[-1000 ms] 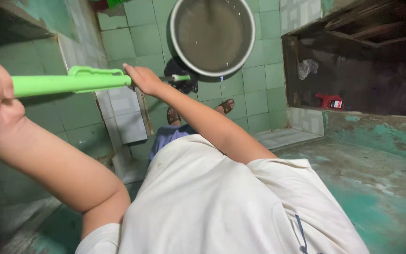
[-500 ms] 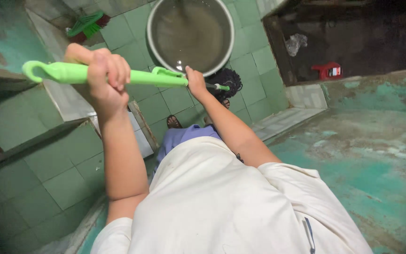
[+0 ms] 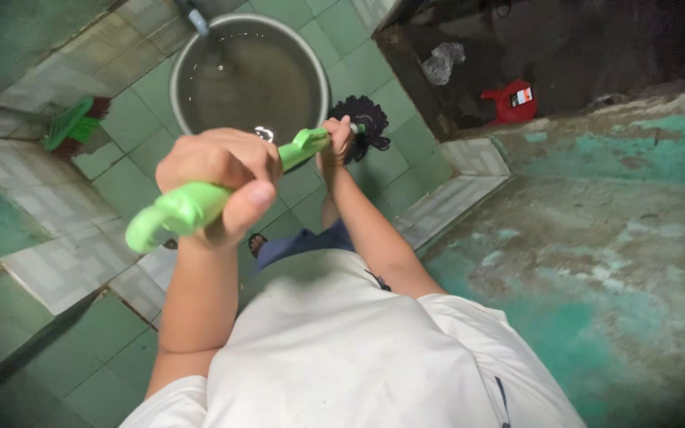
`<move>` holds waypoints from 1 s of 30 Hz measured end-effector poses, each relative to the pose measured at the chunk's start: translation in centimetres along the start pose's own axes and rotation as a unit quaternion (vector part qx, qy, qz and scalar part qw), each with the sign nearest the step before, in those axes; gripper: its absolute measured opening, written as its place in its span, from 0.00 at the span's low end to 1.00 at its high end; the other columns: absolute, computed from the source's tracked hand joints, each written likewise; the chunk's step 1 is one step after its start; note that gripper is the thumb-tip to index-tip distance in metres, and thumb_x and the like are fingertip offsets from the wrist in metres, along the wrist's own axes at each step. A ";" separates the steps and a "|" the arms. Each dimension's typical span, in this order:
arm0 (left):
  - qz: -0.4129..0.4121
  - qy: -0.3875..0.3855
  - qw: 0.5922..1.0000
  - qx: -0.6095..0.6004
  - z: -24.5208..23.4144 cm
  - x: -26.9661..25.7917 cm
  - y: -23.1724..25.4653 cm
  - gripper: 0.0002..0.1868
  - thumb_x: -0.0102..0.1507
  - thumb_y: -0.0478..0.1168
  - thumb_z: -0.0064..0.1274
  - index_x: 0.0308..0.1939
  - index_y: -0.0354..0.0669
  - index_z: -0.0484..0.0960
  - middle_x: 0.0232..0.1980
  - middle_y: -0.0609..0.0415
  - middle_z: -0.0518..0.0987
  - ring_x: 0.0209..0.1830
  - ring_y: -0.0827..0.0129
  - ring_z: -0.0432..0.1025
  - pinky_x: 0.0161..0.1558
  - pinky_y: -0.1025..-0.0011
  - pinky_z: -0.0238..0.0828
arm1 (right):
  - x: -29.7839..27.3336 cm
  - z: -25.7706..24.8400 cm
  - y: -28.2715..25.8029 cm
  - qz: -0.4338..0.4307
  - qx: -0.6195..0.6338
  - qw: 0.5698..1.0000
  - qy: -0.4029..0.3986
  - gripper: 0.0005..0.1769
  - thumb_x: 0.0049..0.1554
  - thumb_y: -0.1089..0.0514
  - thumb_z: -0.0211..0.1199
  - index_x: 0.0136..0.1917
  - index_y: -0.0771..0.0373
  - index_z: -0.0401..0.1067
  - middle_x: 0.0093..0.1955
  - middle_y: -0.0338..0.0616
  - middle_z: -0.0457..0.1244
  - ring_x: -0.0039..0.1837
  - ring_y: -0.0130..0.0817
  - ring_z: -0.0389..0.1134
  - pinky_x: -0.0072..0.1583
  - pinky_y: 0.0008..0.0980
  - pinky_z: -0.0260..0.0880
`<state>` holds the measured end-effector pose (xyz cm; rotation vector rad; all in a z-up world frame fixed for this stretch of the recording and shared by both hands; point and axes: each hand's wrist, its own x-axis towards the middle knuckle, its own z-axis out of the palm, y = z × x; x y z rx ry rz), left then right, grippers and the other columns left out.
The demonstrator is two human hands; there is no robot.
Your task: Mopping a tiled bathroom floor using a green mop and a bucket of water.
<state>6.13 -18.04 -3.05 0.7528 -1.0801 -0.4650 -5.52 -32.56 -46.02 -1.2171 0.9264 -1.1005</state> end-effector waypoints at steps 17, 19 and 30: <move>0.077 0.028 0.978 0.189 4.6 7.7 -18.4 0.16 0.58 0.20 0.47 0.23 0.38 0.60 0.21 0.51 0.66 0.17 0.60 0.62 0.23 0.65 0.62 | 27.5 4.2 8.7 0.247 -0.023 0.918 -0.309 0.34 0.67 0.37 0.37 0.40 0.63 0.71 0.28 0.38 0.61 0.32 0.28 0.59 0.38 0.30 0.59; 0.086 0.032 0.977 0.193 3.4 8.5 -18.9 0.16 0.58 0.20 0.47 0.23 0.37 0.60 0.21 0.50 0.67 0.16 0.59 0.63 0.23 0.65 0.63 | 29.0 5.0 12.3 0.229 -0.061 0.900 -0.365 0.34 0.65 0.35 0.37 0.42 0.62 0.73 0.29 0.39 0.63 0.33 0.28 0.62 0.39 0.29 0.63; 0.068 0.340 0.928 0.140 0.7 10.2 -22.3 0.21 0.67 0.39 0.53 0.22 0.42 0.64 0.20 0.55 0.70 0.17 0.68 0.67 0.20 0.73 0.67 | 37.7 11.3 3.0 0.045 -0.306 0.740 -0.597 0.37 0.64 0.33 0.38 0.45 0.62 0.77 0.41 0.44 0.71 0.45 0.40 0.71 0.54 0.39 0.69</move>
